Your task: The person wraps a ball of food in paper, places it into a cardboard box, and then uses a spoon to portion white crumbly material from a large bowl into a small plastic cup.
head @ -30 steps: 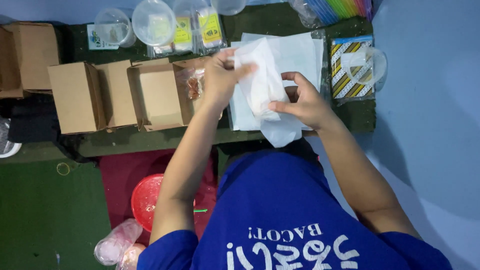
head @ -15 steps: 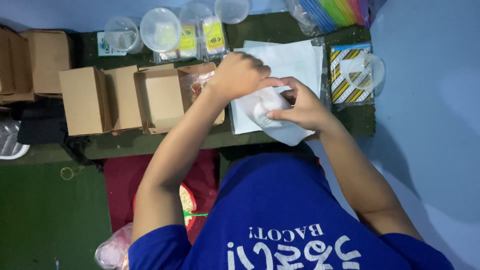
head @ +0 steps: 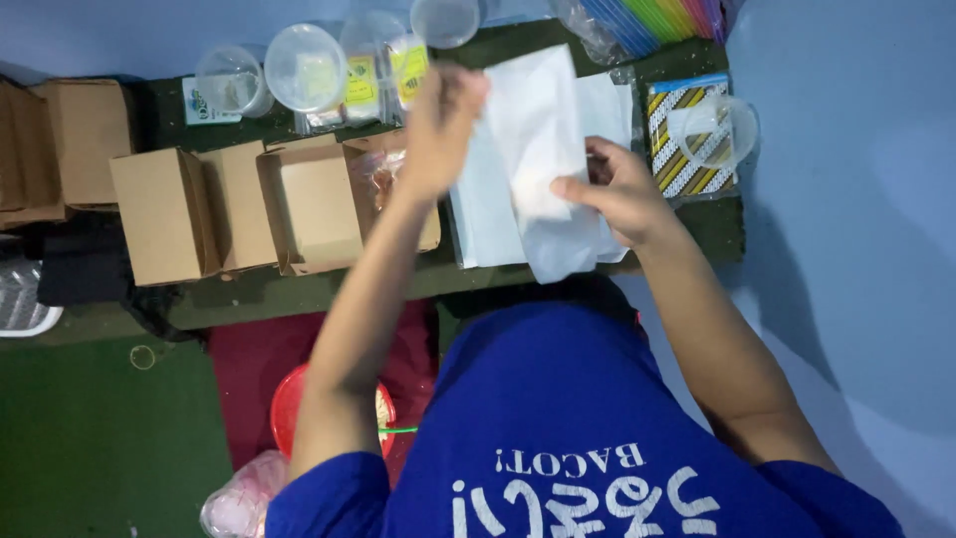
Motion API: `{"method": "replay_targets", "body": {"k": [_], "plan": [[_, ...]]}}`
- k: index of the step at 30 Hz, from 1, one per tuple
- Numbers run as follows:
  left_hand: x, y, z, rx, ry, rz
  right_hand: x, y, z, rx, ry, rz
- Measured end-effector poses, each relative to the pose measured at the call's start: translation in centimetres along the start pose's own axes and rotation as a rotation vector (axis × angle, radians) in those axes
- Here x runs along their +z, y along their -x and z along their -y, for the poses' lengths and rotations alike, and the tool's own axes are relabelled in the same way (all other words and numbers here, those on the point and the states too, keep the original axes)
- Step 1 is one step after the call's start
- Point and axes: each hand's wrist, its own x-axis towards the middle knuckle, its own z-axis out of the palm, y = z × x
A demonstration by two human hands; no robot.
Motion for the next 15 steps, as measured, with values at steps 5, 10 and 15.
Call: {"method": "replay_targets", "body": {"k": [5, 10, 15], "plan": [[4.6, 7.2, 3.1, -0.270, 0.333, 0.067, 0.3, -1.1, -1.0, -0.202, -0.177, 0.028], [5.1, 8.6, 3.0, -0.359, 0.393, -0.052, 1.3, -2.3, -1.5, -0.189, -0.170, 0.050], [3.9, 8.6, 3.6, -0.393, 0.297, -0.041, 3.2, -1.4, -0.3, -0.105, -0.086, 0.065]]}}
